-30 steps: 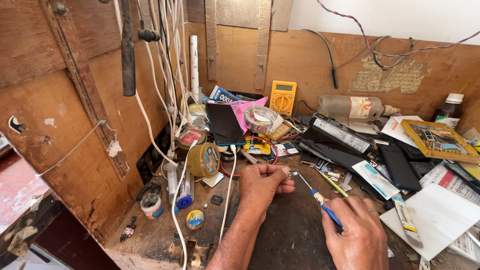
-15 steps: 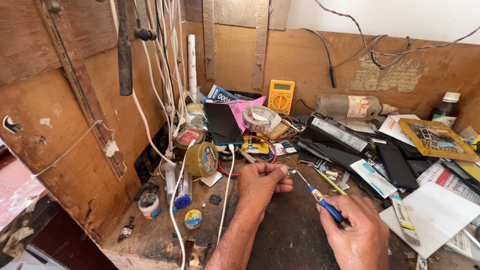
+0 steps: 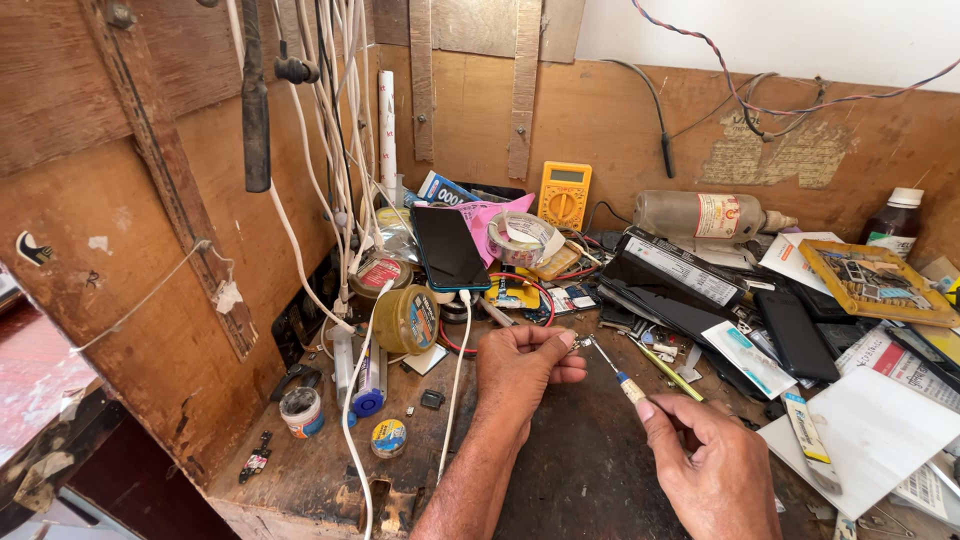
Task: The person handles a smartphone and a small electronic component on a cluttered workbench. They connect a charging cable to the phone, then use a screwdriver to adjust the small component. The person also picks up a small container and applies a substance to the component.
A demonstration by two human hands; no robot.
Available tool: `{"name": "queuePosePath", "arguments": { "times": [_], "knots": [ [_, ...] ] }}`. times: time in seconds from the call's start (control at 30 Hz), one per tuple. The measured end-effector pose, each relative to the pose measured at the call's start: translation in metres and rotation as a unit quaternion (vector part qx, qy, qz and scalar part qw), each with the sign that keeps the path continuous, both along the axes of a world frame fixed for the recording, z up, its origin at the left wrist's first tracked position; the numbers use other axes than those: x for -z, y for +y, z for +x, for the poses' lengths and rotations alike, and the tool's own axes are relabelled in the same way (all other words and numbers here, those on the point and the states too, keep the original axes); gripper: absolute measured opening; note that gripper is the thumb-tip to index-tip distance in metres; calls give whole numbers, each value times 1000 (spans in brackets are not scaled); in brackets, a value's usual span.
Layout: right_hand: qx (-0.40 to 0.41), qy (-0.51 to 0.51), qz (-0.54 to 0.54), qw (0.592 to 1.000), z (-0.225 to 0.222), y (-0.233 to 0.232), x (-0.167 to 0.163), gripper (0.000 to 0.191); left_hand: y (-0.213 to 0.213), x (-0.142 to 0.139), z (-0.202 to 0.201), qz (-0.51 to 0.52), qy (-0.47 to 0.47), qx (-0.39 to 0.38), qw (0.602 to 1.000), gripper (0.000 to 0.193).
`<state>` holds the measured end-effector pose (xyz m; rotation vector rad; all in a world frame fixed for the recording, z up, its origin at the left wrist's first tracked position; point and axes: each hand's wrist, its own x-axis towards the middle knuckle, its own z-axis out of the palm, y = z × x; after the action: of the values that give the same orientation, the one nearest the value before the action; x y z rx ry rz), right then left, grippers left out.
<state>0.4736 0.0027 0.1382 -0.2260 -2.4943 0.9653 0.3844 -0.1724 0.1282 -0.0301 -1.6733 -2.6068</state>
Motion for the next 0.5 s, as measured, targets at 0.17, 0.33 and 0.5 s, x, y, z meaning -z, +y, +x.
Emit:
{"name": "queuePosePath", "arguments": {
  "times": [0.17,0.33,0.5],
  "knots": [
    [14,-122,140,982,-4,1,-3,38,-1,2,-1,2,2,0,1000,17],
    [30,-149,104,983,-6,1,-2,45,-1,2,-1,-2,-8,0,1000,17],
    [43,-112,83,989,-3,1,-2,42,-4,1,-2,11,-10,-9,1000,19]
  ]
}}
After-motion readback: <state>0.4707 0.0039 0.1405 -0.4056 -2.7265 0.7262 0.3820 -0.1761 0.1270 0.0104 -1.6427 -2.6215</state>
